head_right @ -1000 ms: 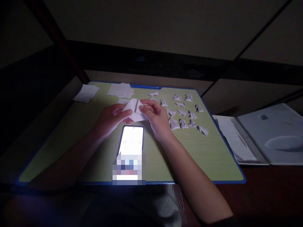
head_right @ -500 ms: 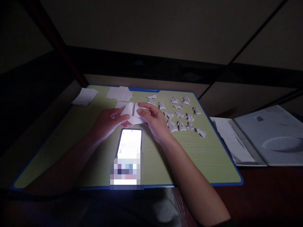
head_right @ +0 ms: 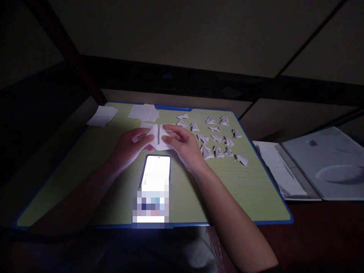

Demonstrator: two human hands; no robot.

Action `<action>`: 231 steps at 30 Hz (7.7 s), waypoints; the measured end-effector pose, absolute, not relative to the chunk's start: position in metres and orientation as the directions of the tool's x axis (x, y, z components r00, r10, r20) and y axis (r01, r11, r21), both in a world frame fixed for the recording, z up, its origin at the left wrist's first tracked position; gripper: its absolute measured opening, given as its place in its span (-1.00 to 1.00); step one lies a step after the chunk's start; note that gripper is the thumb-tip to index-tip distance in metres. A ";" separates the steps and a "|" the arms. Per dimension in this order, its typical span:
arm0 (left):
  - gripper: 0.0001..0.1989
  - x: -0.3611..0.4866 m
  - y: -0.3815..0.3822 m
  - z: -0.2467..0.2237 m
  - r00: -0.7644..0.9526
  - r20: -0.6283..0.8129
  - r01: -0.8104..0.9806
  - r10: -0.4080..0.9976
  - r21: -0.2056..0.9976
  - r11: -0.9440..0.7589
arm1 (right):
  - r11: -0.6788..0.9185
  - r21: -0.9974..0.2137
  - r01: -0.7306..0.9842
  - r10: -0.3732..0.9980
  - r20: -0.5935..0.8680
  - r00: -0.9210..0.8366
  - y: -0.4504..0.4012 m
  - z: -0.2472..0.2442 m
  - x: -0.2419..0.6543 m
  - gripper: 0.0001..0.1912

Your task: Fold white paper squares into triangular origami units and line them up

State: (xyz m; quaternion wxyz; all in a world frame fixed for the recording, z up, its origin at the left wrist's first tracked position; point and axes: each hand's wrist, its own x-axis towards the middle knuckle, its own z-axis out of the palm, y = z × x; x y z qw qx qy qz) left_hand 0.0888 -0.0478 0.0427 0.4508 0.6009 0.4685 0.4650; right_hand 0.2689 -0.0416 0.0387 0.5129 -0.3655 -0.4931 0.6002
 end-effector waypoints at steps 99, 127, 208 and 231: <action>-0.77 0.091 -0.051 0.043 0.139 0.172 0.119 0.975 0.975 -0.189 | 0.008 -0.994 -0.107 0.952 0.040 -0.304 -0.050 0.045 0.269 -0.70; -0.83 0.094 -0.057 0.049 0.197 0.127 0.186 0.972 0.969 -0.164 | 0.196 -0.973 -0.121 0.960 0.215 -0.176 -0.046 0.054 0.280 -0.55; -0.69 0.095 -0.053 0.037 0.030 0.115 -0.179 0.993 0.978 -0.107 | 0.078 -0.951 -0.299 0.830 0.228 -0.510 -0.045 0.047 0.275 -0.52; -0.66 0.100 -0.056 0.036 0.204 0.113 -0.064 0.972 0.993 -0.102 | 0.108 -0.963 -0.248 0.963 0.164 -0.216 -0.048 0.046 0.267 -0.66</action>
